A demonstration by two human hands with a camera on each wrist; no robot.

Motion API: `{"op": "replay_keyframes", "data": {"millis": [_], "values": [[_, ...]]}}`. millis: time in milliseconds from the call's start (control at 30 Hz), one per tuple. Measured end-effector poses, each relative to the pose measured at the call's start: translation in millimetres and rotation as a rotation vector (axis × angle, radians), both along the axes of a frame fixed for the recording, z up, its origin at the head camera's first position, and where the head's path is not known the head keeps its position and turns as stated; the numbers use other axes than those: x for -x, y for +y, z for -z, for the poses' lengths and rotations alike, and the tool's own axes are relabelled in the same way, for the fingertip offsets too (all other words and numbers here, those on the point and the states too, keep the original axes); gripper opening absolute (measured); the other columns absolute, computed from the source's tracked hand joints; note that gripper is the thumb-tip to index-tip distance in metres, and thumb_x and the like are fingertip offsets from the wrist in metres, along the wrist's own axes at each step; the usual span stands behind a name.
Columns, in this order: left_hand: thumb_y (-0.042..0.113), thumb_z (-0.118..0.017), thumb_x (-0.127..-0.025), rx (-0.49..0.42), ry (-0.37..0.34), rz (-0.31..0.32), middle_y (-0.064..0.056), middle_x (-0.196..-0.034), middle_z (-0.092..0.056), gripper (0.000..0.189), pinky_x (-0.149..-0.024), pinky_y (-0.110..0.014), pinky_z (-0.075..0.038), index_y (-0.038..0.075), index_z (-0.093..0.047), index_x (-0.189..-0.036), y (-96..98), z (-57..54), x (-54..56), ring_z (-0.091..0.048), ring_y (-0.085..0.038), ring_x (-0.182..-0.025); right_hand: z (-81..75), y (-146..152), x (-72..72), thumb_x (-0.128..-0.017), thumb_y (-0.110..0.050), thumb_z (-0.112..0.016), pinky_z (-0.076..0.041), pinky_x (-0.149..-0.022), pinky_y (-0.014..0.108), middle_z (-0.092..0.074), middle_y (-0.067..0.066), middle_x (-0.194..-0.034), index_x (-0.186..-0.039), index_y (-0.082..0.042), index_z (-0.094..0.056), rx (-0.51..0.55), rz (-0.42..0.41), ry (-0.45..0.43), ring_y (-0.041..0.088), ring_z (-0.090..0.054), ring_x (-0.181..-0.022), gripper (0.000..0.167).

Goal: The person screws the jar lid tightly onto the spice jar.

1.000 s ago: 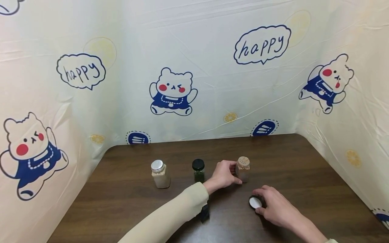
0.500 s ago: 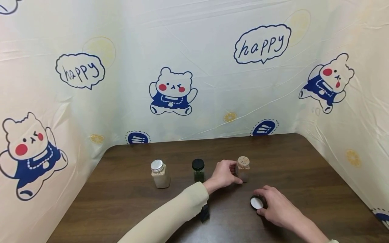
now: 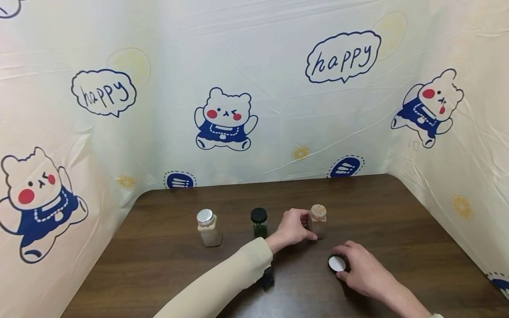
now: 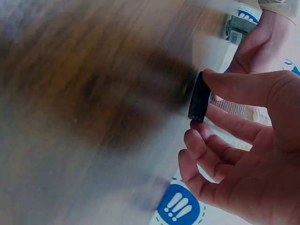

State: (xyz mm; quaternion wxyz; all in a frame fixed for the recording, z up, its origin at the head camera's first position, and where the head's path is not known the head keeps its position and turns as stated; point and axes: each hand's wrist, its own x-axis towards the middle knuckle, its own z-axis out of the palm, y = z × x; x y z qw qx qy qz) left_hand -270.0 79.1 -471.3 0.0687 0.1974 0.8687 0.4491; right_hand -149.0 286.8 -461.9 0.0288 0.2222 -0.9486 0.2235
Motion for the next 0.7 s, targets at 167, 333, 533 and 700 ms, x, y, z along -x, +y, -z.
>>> {"op": "replay_keyframes", "data": {"millis": [167, 333, 533, 700], "values": [[0.008, -0.1, -0.071, -0.002, -0.007, 0.0, 0.009, -0.1, -0.075, 0.054, -0.082, -0.019, -0.055, 0.012, -0.078, -0.121, -0.8, 0.5, -0.5, -0.066, 0.0, -0.09, -4.3, -2.0, 0.4, -0.074, -0.01, -0.095, -0.055, -0.075, 0.037, -0.068, -0.002, -0.109, -0.112, -0.006, -0.074, 0.007, 0.039, -0.007, 0.017, -0.064, -0.093, 0.044], [0.009, -0.1, -0.072, 0.004, 0.001, -0.001, 0.009, -0.101, -0.075, 0.055, -0.082, -0.02, -0.055, 0.012, -0.078, -0.122, -0.3, 0.5, 0.7, -0.066, 0.0, -0.091, -8.4, -2.1, 1.6, -0.074, -0.009, -0.094, -0.054, -0.074, 0.035, -0.071, 0.0, -0.108, -0.113, -0.004, -0.073, 0.02, 0.079, -0.027, 0.017, -0.062, -0.09, 0.045], [0.01, -0.1, -0.072, 0.009, -0.003, -0.003, 0.009, -0.102, -0.075, 0.054, -0.083, -0.02, -0.055, 0.012, -0.078, -0.122, 0.0, -0.9, 1.0, -0.066, -0.001, -0.092, -8.9, 0.4, 3.1, -0.073, -0.008, -0.094, -0.053, -0.072, 0.035, -0.071, 0.001, -0.107, -0.112, -0.003, -0.073, 0.037, 0.071, 0.01, 0.016, -0.061, -0.088, 0.045], [0.01, -0.099, -0.072, 0.016, -0.004, 0.002, 0.009, -0.1, -0.075, 0.053, -0.082, -0.02, -0.055, 0.012, -0.078, -0.121, -1.0, -0.2, 0.3, -0.066, -0.002, -0.091, -8.3, 2.0, 3.9, -0.073, -0.007, -0.093, -0.052, -0.071, 0.033, -0.069, -0.002, -0.105, -0.112, -0.004, -0.073, 0.046, 0.067, 0.038, 0.013, -0.059, -0.086, 0.044]]}}
